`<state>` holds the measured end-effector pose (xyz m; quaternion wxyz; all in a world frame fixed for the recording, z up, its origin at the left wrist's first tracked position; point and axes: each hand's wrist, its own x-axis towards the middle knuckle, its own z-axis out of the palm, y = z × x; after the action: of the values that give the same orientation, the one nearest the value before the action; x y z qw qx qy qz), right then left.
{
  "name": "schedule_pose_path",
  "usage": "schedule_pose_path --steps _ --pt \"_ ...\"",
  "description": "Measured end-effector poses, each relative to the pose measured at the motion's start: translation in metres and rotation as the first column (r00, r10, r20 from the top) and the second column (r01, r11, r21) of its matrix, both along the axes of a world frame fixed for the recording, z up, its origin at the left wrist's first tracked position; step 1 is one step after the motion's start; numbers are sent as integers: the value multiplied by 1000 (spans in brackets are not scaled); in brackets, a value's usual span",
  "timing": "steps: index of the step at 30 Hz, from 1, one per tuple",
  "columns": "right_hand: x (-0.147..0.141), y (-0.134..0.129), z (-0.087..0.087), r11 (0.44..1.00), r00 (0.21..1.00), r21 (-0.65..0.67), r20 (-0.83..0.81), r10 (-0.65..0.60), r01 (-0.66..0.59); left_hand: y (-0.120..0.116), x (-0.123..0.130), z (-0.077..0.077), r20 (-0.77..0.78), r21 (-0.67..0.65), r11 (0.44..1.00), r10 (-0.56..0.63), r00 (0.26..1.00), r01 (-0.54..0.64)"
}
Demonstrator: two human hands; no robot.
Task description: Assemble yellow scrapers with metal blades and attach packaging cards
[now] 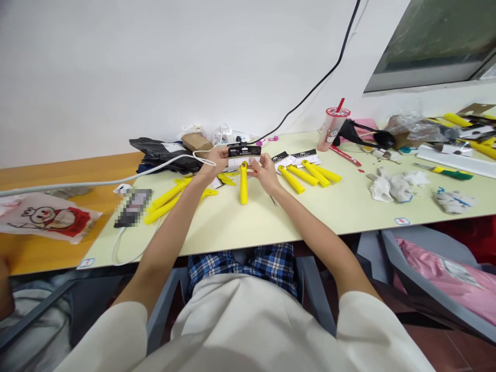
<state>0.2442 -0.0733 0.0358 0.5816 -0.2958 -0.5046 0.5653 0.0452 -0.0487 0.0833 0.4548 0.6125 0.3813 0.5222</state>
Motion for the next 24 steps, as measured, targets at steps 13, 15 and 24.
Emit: schedule_pose_path --steps 13,15,24 --pt "-4 -5 -3 970 968 113 105 -229 217 -47 10 -38 295 -55 983 182 938 -173" --pt "-6 -6 -5 984 976 76 142 -168 159 -46 7 -39 319 -29 980 196 927 -197" --pt "-10 -24 4 980 954 -48 222 201 -195 -50 -3 -36 324 23 980 180 929 -198"
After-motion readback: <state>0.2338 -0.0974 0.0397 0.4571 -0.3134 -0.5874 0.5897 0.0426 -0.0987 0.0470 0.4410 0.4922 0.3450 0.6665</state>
